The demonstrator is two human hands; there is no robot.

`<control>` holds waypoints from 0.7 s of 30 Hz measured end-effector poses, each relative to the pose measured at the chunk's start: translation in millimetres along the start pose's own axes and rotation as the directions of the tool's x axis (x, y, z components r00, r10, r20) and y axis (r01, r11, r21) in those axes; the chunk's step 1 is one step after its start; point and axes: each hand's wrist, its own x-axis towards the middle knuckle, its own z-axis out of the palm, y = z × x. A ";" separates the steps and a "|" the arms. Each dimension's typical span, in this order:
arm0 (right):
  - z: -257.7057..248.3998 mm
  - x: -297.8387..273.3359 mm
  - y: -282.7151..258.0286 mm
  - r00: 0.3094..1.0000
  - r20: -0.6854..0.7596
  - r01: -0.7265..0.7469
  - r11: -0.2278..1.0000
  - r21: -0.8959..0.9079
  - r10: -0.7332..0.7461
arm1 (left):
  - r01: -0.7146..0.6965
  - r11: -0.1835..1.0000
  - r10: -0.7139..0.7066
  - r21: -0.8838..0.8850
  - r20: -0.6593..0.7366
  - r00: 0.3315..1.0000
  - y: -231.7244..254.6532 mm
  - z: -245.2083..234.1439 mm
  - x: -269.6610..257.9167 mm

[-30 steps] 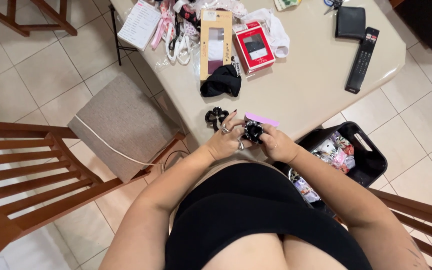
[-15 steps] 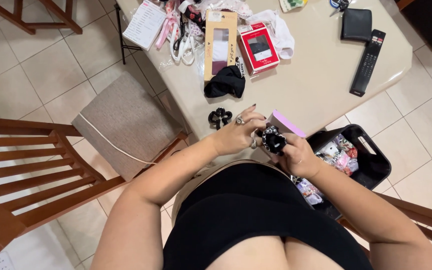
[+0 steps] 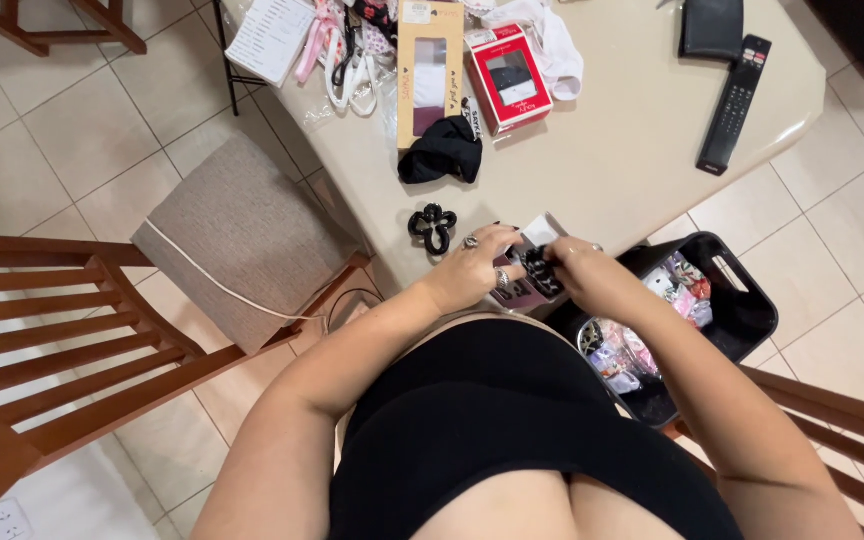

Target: The person sits at a table and organizes small items, including hair accessories and socks, by placing them into boxes and a black tray. The person handles each item individually, folds or arranges them, and places them into packaging or the tray.

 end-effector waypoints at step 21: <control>76.1 -15.0 17.1 0.695 -0.666 0.057 0.903 0.426 0.271 | 0.466 0.856 -0.373 -0.221 0.358 0.856 -7.2 15.0 25.9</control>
